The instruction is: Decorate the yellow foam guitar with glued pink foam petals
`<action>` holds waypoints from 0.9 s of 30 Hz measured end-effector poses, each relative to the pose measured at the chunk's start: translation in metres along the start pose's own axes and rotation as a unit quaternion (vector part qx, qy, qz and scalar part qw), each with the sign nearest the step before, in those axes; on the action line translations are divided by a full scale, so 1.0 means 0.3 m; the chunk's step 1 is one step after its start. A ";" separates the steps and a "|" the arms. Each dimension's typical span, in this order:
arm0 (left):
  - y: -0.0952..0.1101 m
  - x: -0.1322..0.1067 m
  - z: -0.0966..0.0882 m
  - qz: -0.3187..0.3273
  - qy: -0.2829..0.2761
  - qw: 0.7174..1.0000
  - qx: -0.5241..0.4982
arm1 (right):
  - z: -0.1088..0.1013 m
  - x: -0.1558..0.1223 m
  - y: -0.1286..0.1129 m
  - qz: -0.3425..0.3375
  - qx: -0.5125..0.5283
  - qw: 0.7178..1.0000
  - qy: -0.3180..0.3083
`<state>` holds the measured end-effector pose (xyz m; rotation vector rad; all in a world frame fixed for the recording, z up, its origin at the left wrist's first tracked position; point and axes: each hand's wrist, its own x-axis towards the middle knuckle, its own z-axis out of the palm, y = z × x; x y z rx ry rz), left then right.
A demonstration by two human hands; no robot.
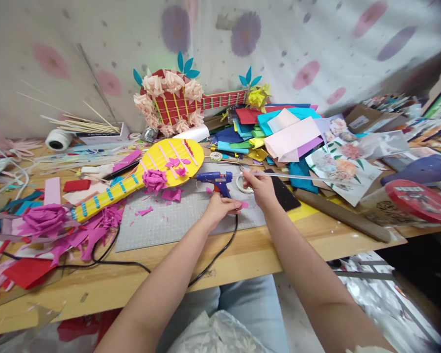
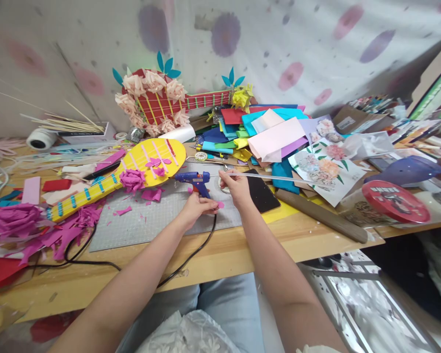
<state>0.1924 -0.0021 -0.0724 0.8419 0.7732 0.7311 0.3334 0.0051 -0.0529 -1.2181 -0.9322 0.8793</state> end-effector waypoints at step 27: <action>-0.009 -0.004 -0.010 -0.001 -0.094 0.994 0.053 | 0.015 0.021 0.044 0.123 -0.081 0.948 -0.281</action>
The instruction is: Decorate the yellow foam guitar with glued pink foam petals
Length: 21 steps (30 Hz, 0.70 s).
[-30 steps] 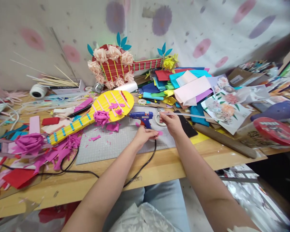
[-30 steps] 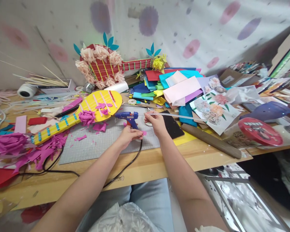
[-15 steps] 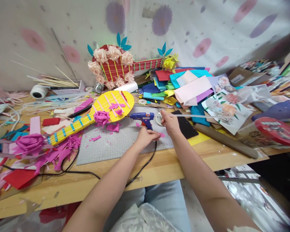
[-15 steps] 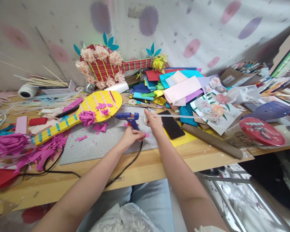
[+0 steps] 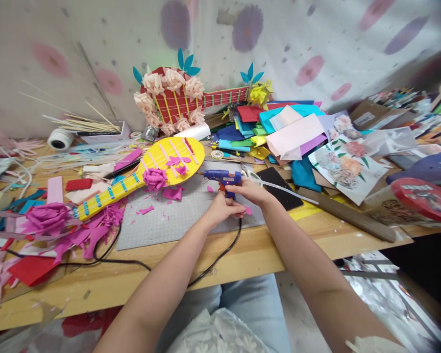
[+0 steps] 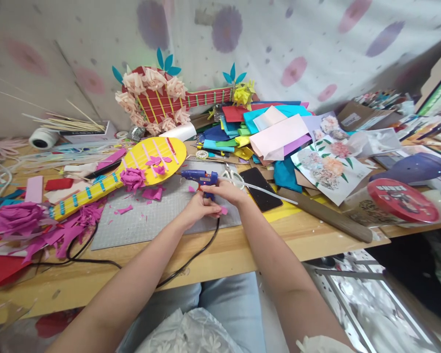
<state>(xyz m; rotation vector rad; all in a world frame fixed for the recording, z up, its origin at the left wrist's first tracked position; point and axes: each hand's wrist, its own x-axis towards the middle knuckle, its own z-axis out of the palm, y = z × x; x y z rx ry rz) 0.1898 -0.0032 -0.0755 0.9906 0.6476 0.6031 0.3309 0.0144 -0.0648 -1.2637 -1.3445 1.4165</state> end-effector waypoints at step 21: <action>0.045 -0.026 -0.218 0.140 0.394 0.905 0.076 | 0.072 -0.032 0.005 -0.005 0.012 0.986 0.168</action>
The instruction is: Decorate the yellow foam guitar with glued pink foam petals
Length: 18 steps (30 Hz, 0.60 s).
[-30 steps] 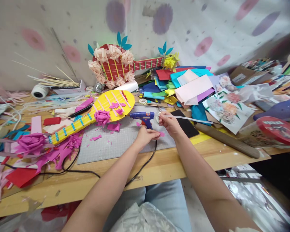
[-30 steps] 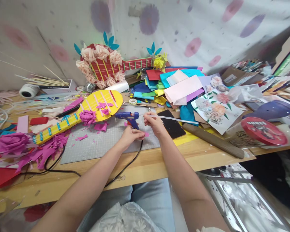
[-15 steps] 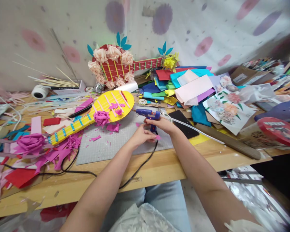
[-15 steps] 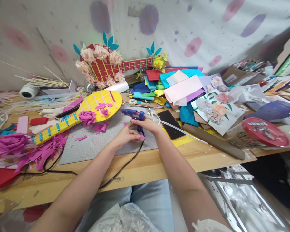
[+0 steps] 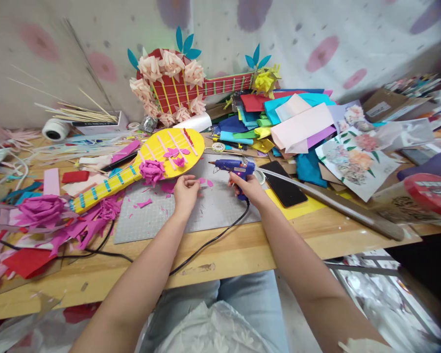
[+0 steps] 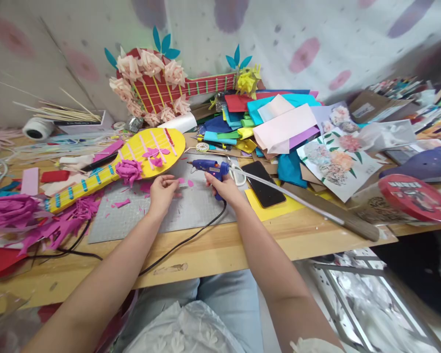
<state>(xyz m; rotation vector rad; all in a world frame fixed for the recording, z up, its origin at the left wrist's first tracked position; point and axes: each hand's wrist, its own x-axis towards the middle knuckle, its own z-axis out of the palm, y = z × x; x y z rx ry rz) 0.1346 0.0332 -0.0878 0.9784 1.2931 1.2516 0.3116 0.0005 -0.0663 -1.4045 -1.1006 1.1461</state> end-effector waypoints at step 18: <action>-0.005 0.015 0.008 0.014 0.061 0.997 -0.051 | 0.007 0.007 0.060 -0.017 -0.111 0.993 -0.032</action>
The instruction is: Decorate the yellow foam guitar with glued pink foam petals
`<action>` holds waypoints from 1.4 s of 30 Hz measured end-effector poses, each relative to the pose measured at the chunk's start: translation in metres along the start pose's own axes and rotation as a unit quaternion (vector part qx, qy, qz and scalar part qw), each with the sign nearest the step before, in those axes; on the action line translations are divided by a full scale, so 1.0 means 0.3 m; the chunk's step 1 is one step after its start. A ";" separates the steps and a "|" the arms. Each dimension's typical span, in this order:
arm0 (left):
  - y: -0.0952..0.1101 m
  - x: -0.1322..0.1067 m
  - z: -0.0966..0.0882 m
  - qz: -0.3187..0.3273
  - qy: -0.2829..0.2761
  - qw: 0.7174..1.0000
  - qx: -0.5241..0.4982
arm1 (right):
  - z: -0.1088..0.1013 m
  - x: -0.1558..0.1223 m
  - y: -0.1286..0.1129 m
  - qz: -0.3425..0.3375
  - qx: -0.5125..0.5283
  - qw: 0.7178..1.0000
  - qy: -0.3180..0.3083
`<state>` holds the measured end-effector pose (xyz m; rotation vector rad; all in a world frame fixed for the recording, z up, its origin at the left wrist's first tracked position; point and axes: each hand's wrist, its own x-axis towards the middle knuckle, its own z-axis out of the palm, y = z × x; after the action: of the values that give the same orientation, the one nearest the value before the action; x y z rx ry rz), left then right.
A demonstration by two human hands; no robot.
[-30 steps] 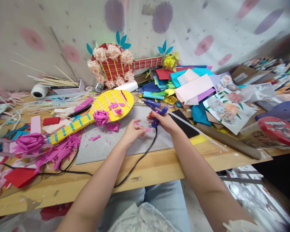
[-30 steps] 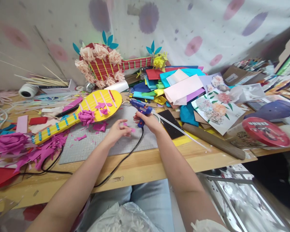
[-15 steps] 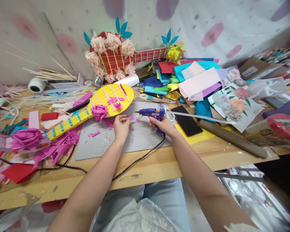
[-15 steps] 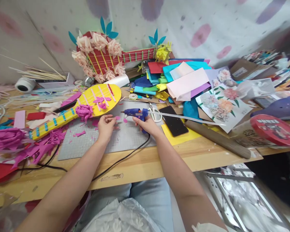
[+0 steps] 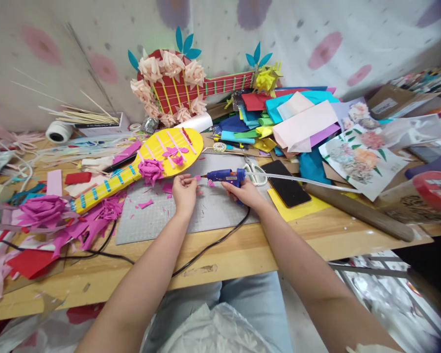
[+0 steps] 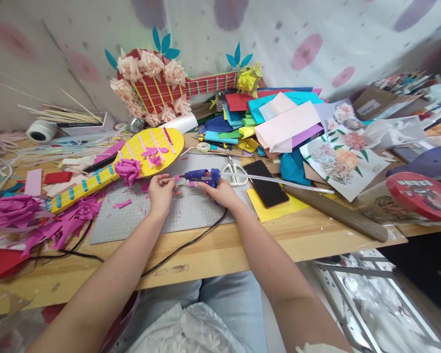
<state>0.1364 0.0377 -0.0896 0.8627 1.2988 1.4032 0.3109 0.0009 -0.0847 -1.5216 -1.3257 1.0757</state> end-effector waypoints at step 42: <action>-0.005 0.005 -0.001 -0.001 0.001 1.000 -0.008 | -0.007 -0.011 -0.027 -0.002 -0.026 0.999 -0.036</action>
<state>0.1360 0.0389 -0.0912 0.8494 1.2879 1.4113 0.3103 -0.0017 -0.0762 -1.5299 -1.4155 1.1104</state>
